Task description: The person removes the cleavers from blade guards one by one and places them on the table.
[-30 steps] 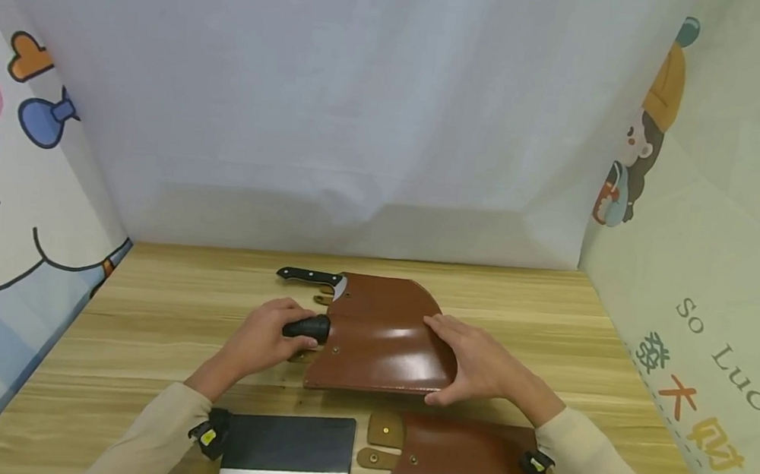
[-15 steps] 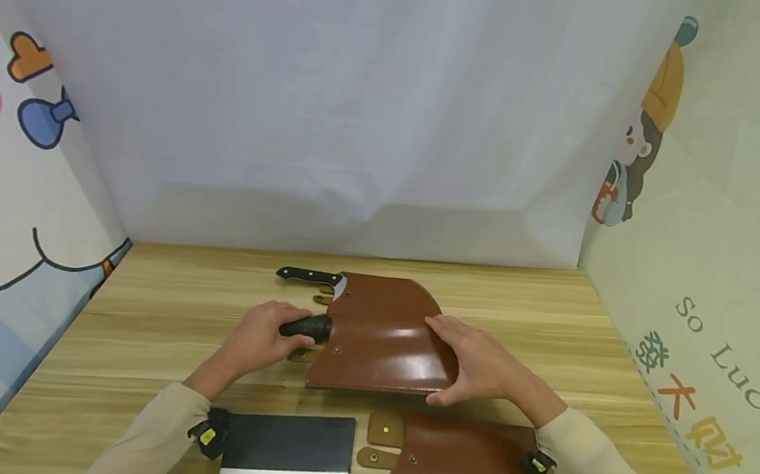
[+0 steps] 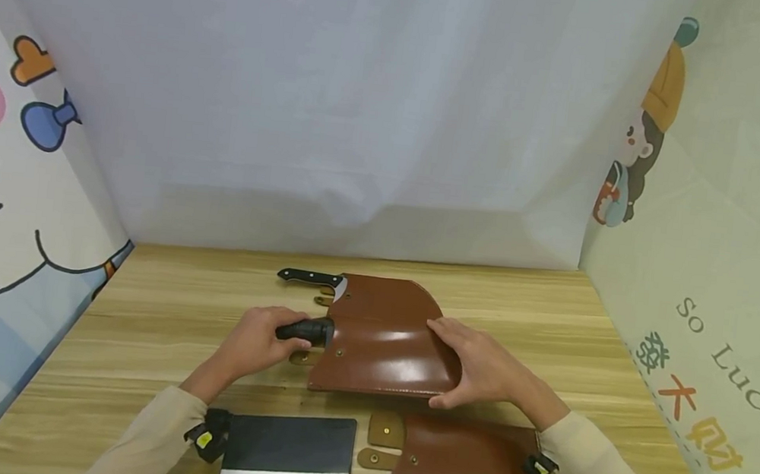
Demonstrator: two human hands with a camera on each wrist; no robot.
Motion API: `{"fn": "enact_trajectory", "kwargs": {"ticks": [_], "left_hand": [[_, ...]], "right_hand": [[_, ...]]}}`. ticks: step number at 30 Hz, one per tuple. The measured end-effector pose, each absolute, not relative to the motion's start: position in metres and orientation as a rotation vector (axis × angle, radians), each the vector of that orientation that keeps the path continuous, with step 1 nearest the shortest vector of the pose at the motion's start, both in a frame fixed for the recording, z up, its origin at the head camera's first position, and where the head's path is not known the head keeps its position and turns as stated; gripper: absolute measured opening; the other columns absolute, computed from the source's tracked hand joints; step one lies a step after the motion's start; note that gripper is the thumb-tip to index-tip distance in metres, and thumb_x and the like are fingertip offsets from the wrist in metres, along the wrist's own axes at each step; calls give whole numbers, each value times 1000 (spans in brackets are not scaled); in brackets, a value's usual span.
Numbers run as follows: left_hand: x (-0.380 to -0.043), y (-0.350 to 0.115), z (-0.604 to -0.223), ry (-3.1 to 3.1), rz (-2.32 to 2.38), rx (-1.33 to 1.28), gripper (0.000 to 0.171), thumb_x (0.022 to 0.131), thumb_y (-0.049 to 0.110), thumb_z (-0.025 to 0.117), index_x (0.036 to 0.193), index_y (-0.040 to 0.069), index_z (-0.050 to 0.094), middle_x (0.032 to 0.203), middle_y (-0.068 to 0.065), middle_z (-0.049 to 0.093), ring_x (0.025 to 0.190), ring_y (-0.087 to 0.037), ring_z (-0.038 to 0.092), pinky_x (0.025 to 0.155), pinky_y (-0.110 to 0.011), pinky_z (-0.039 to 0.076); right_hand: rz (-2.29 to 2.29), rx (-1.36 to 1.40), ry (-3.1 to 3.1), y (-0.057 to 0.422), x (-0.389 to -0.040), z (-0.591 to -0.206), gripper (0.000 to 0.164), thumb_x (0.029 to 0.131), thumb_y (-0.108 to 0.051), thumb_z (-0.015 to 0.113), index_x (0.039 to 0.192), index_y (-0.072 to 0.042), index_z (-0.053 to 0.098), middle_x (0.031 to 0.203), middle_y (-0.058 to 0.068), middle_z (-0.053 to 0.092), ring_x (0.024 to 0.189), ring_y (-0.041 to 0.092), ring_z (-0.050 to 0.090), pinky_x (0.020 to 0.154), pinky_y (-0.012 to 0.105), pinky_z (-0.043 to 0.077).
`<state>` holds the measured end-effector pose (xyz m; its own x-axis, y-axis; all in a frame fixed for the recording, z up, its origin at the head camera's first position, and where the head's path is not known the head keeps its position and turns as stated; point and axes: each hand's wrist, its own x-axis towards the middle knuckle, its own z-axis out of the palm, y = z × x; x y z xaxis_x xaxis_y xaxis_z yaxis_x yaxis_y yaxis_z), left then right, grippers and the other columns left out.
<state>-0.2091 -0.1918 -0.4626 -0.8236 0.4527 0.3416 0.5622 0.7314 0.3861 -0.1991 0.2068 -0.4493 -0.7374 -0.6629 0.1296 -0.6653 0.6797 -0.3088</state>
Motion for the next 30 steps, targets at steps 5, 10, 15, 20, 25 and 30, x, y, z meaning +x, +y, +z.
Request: {"fn": "enact_trajectory", "kwargs": {"ticks": [5, 10, 15, 20, 25, 30], "left_hand": [[-210, -195, -463, -2705, -731, -816, 40, 83, 30, 86, 116, 9, 77, 105, -6, 77, 88, -21, 72, 74, -39, 56], [-212, -200, -461, -2692, -743, -814, 38, 83, 28, 86, 115, 9, 77, 106, -6, 77, 91, -23, 73, 77, -43, 57], [-213, -205, -460, -2682, -727, -820, 38, 83, 28, 86, 116, 9, 77, 107, -6, 77, 92, -24, 73, 78, -45, 57], [-214, -210, -461, -2674, -737, -817, 41, 83, 28, 87, 117, 8, 76, 108, -8, 77, 94, -26, 73, 78, -45, 57], [-216, -216, -461, -2668, -735, -807, 42, 83, 25, 86, 119, 5, 76, 110, -10, 76, 95, -28, 73, 80, -47, 57], [-218, -220, -459, -2666, -723, -818, 42, 84, 24, 86, 120, 5, 75, 110, -11, 76, 96, -30, 73, 80, -48, 57]], "right_hand": [[543, 1138, -2871, 205, -199, -448, 120, 66, -66, 85, 155, -1, 39, 154, 23, 46, 141, 40, 46, 110, 54, 42], [550, 1129, -2872, 205, -199, -446, 120, 65, -64, 87, 155, 0, 39, 154, 23, 46, 141, 39, 46, 111, 54, 42], [534, 1129, -2866, 205, -200, -446, 120, 66, -66, 85, 155, 1, 39, 155, 22, 46, 142, 39, 46, 110, 54, 43], [546, 1113, -2873, 208, -199, -447, 121, 67, -68, 85, 156, 0, 38, 155, 23, 45, 141, 40, 46, 110, 54, 43], [547, 1086, -2870, 210, -199, -448, 121, 66, -68, 85, 155, 0, 39, 153, 26, 45, 140, 41, 47, 108, 56, 44], [543, 1081, -2861, 208, -199, -447, 120, 65, -66, 86, 155, 0, 40, 153, 25, 46, 140, 41, 47, 108, 55, 44]]}}
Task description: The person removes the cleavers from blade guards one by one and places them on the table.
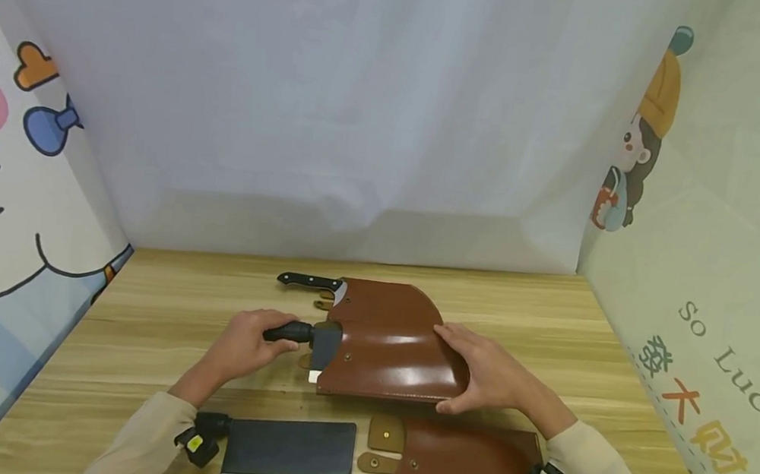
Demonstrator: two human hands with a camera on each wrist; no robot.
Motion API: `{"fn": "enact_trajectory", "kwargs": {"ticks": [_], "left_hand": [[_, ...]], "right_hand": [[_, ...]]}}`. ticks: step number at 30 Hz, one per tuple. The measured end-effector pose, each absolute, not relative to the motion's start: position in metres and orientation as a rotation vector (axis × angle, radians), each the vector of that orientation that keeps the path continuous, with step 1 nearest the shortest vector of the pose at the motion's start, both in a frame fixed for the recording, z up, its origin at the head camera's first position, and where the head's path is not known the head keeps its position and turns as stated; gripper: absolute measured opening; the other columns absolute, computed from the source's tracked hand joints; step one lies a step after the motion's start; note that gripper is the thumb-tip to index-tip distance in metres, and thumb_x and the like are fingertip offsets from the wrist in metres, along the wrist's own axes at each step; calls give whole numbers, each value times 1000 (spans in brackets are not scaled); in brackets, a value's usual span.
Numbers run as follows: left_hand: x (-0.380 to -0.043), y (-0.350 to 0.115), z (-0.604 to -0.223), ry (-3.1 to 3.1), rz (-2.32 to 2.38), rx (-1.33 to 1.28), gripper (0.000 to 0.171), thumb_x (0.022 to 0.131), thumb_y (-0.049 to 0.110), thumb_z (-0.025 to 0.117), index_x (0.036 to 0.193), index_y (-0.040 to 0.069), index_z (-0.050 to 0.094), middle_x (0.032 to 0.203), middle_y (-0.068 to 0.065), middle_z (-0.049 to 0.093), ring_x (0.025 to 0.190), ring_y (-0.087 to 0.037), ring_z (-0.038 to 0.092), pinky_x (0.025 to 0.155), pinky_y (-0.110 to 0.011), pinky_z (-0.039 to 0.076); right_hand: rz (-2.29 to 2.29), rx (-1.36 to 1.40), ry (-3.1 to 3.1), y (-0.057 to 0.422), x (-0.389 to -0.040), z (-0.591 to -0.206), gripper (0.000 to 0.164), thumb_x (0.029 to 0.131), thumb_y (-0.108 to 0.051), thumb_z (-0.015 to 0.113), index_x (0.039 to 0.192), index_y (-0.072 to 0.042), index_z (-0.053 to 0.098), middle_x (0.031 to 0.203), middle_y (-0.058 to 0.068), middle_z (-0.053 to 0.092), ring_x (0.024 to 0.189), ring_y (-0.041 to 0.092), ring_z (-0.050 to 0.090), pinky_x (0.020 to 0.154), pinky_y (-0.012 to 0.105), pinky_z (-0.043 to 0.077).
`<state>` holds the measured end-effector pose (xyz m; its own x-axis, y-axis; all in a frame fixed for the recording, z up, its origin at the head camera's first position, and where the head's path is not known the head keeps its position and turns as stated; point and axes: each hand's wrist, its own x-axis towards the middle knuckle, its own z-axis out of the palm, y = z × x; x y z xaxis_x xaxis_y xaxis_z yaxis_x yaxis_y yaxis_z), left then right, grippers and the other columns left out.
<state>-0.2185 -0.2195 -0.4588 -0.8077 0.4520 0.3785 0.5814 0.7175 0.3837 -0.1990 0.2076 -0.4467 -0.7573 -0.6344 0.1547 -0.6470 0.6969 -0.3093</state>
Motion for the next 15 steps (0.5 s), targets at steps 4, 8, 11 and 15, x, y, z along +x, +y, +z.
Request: {"fn": "enact_trajectory", "kwargs": {"ticks": [4, 8, 11, 15], "left_hand": [[-219, -222, -459, -2679, -749, -807, 44, 84, 24, 86, 122, 4, 75, 113, -11, 76, 99, -31, 73, 82, -49, 57], [-219, -227, -460, -2692, -787, -780, 45, 84, 23, 85, 123, 4, 74, 116, -13, 75, 102, -33, 72, 84, -51, 57], [-220, -230, -460, -2697, -801, -761, 45, 84, 24, 85, 123, 4, 74, 116, -13, 75, 103, -33, 72, 85, -51, 57], [-220, -233, -459, -2708, -816, -751, 43, 85, 23, 85, 122, 5, 75, 116, -13, 75, 103, -33, 72, 85, -51, 57]], "right_hand": [[554, 1078, -2865, 207, -199, -447, 121, 65, -66, 86, 155, 0, 39, 153, 26, 46, 140, 41, 47, 108, 55, 44], [572, 1064, -2871, 209, -199, -448, 121, 66, -66, 86, 155, 0, 38, 154, 25, 45, 140, 41, 46, 109, 56, 43], [575, 1051, -2865, 211, -200, -448, 120, 66, -65, 87, 155, 0, 39, 153, 23, 46, 140, 41, 47, 109, 56, 43], [573, 1051, -2858, 212, -199, -448, 120, 64, -63, 88, 155, -1, 39, 153, 22, 47, 140, 40, 47, 109, 55, 44]]}}
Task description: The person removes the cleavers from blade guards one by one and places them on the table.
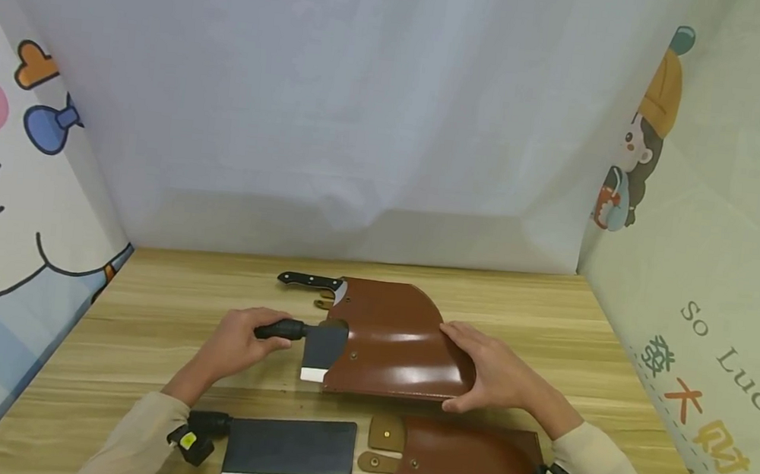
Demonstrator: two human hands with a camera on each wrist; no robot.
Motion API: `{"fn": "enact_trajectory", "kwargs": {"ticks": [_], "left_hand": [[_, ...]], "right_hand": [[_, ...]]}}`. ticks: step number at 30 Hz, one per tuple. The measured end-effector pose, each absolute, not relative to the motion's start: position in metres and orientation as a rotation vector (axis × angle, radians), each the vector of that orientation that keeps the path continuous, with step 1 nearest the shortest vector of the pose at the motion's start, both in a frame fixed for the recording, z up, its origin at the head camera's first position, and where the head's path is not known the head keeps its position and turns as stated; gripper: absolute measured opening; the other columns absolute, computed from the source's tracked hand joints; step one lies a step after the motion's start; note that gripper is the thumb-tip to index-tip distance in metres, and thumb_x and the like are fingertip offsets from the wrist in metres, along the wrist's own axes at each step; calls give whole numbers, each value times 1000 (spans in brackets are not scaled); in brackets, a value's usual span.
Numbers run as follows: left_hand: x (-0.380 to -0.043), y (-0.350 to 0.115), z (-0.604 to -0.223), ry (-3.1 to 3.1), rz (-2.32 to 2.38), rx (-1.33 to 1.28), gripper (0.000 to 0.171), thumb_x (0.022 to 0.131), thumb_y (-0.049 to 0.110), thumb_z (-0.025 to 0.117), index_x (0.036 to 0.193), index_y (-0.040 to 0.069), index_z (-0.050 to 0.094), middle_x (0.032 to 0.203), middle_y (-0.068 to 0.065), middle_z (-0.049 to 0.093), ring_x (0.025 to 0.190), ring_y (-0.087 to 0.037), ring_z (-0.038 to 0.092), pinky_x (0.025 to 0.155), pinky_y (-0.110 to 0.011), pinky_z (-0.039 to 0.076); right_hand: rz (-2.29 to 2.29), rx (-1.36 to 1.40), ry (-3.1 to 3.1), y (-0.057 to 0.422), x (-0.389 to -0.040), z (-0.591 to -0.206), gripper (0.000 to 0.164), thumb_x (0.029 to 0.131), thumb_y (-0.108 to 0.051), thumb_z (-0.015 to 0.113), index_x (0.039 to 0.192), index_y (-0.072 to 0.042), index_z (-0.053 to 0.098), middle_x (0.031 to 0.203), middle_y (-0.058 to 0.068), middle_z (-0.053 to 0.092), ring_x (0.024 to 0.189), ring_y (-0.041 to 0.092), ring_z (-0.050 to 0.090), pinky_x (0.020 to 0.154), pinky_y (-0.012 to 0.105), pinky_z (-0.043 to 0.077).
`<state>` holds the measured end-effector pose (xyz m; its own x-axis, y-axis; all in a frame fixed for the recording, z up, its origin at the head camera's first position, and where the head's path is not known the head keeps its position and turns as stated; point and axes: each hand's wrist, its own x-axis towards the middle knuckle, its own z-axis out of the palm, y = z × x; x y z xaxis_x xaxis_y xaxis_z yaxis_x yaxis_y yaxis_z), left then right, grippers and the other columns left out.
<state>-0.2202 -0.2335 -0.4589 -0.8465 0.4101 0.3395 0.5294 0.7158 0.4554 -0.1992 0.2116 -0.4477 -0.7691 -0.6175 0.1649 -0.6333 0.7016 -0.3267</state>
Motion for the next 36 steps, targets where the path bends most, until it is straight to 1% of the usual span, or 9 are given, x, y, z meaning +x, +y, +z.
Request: {"fn": "enact_trajectory", "kwargs": {"ticks": [6, 12, 17, 22, 26, 33, 36], "left_hand": [[-221, -239, -455, -2728, -840, -746, 38, 86, 22, 84, 121, 8, 75, 116, -12, 75, 103, -32, 72, 84, -51, 56], [-223, -247, -451, -2749, -839, -747, 41, 87, 25, 83, 122, 5, 75, 117, -13, 74, 104, -34, 71, 85, -53, 55], [-222, -253, -449, -2753, -836, -739, 41, 87, 21, 83, 123, 3, 74, 119, -15, 74, 105, -36, 71, 86, -54, 55], [-219, -259, -451, -2739, -839, -741, 39, 87, 20, 83, 122, 5, 74, 117, -14, 74, 104, -34, 71, 85, -54, 56], [-217, -264, -451, -2728, -858, -728, 40, 87, 20, 84, 122, 5, 74, 117, -13, 74, 103, -34, 72, 85, -54, 56], [-213, -270, -449, -2757, -876, -700, 42, 88, 20, 82, 124, 2, 73, 118, -16, 74, 105, -37, 71, 85, -55, 56], [-211, -271, -449, -2753, -876, -698, 42, 88, 20, 83, 124, 1, 72, 118, -17, 74, 104, -37, 71, 84, -55, 56]], "right_hand": [[583, 1057, -2856, 213, -199, -448, 120, 63, -61, 89, 155, -1, 40, 153, 24, 47, 140, 41, 47, 108, 56, 44], [594, 1046, -2852, 220, -199, -447, 119, 63, -60, 90, 154, -2, 41, 152, 24, 48, 139, 42, 48, 106, 57, 45], [605, 1034, -2853, 224, -197, -447, 118, 63, -58, 91, 155, -4, 41, 152, 25, 47, 138, 41, 49, 105, 57, 46], [617, 1034, -2858, 228, -194, -446, 117, 64, -59, 90, 155, -4, 41, 152, 26, 47, 137, 43, 50, 103, 59, 47], [639, 1022, -2866, 231, -192, -445, 117, 63, -59, 90, 155, -6, 42, 152, 25, 47, 137, 42, 50, 103, 59, 47], [653, 1013, -2886, 239, -189, -444, 116, 63, -59, 91, 152, -1, 44, 151, 28, 47, 137, 45, 49, 102, 61, 47], [655, 1018, -2884, 241, -188, -443, 116, 63, -58, 91, 152, -1, 44, 151, 27, 48, 137, 44, 49, 102, 60, 47]]}}
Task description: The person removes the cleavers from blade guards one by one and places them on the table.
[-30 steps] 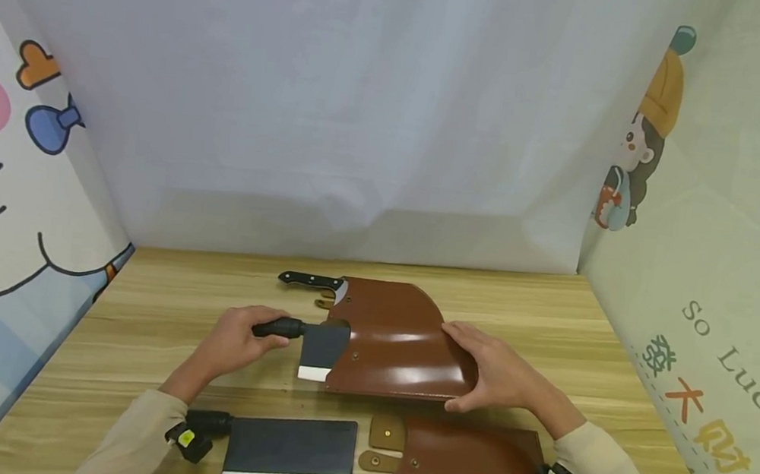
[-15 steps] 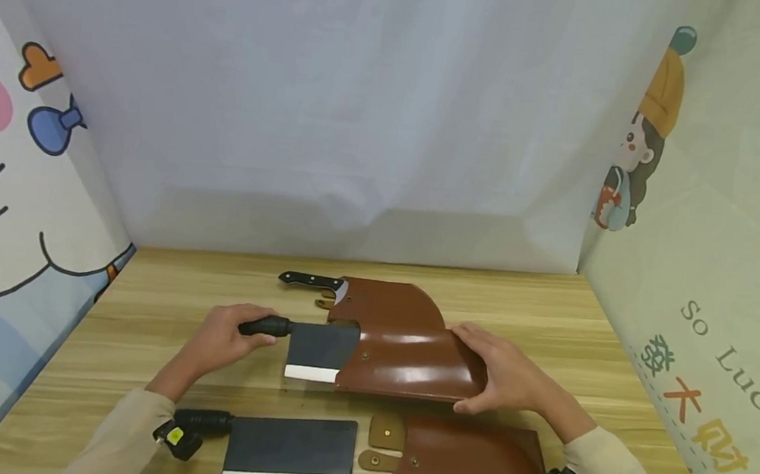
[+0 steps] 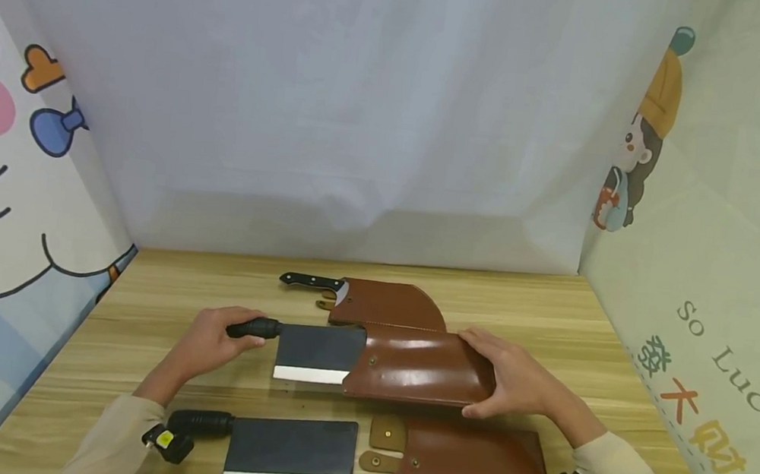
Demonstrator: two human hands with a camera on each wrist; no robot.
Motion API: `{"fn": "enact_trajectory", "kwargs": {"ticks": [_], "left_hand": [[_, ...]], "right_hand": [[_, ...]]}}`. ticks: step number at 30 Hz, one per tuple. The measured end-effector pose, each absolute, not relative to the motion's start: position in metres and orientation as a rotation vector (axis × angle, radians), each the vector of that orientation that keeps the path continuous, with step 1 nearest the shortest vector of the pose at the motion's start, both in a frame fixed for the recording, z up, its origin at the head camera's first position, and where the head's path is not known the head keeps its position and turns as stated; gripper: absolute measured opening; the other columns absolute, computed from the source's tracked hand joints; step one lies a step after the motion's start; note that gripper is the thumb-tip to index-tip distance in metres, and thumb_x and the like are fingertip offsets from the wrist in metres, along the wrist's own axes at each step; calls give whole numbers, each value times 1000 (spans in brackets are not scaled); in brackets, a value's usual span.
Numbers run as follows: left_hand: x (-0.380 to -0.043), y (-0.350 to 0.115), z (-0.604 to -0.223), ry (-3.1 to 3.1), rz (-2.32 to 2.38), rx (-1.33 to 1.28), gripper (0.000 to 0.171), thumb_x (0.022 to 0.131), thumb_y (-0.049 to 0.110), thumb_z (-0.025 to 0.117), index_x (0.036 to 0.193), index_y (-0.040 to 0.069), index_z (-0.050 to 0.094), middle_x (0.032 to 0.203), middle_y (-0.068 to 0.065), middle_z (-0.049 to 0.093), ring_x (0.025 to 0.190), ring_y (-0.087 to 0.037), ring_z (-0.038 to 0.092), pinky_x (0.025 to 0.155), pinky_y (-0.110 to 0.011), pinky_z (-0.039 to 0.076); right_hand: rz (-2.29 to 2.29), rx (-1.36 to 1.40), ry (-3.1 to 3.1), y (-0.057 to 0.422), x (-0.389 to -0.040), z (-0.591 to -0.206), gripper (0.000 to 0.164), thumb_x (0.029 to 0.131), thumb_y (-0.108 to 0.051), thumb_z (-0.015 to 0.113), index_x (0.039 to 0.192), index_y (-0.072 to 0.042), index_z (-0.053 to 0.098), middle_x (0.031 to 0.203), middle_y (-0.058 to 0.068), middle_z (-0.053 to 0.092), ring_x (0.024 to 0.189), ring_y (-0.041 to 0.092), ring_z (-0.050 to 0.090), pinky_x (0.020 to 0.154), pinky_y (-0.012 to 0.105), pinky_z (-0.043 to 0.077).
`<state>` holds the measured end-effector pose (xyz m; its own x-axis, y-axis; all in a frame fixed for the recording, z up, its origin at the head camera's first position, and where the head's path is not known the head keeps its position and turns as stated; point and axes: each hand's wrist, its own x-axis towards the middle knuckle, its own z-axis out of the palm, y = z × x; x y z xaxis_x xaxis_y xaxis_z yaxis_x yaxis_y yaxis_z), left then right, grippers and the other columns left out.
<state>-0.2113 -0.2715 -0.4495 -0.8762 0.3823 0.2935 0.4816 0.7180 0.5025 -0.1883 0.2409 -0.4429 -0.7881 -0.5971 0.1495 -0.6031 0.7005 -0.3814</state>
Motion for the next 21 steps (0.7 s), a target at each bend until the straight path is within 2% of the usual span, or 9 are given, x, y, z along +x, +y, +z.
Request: {"fn": "enact_trajectory", "kwargs": {"ticks": [8, 15, 21], "left_hand": [[-209, -275, -447, -2759, -881, -667, 41, 88, 20, 82, 125, 4, 73, 119, -16, 73, 103, -35, 71, 82, -53, 55], [-208, -280, -445, -2750, -874, -650, 39, 88, 20, 82, 124, 5, 74, 117, -15, 74, 100, -32, 72, 81, -51, 55], [-206, -286, -442, -2744, -845, -649, 38, 88, 19, 83, 123, 7, 74, 115, -13, 75, 91, -24, 71, 74, -41, 55]], "right_hand": [[628, 1007, -2880, 246, -187, -440, 116, 64, -61, 89, 152, -2, 44, 150, 29, 48, 135, 45, 51, 102, 59, 47], [625, 999, -2884, 251, -186, -436, 116, 63, -56, 92, 154, -3, 43, 152, 26, 48, 136, 44, 50, 103, 59, 47], [637, 983, -2890, 258, -184, -433, 115, 64, -52, 93, 153, -1, 42, 151, 27, 48, 137, 46, 48, 104, 60, 46]]}}
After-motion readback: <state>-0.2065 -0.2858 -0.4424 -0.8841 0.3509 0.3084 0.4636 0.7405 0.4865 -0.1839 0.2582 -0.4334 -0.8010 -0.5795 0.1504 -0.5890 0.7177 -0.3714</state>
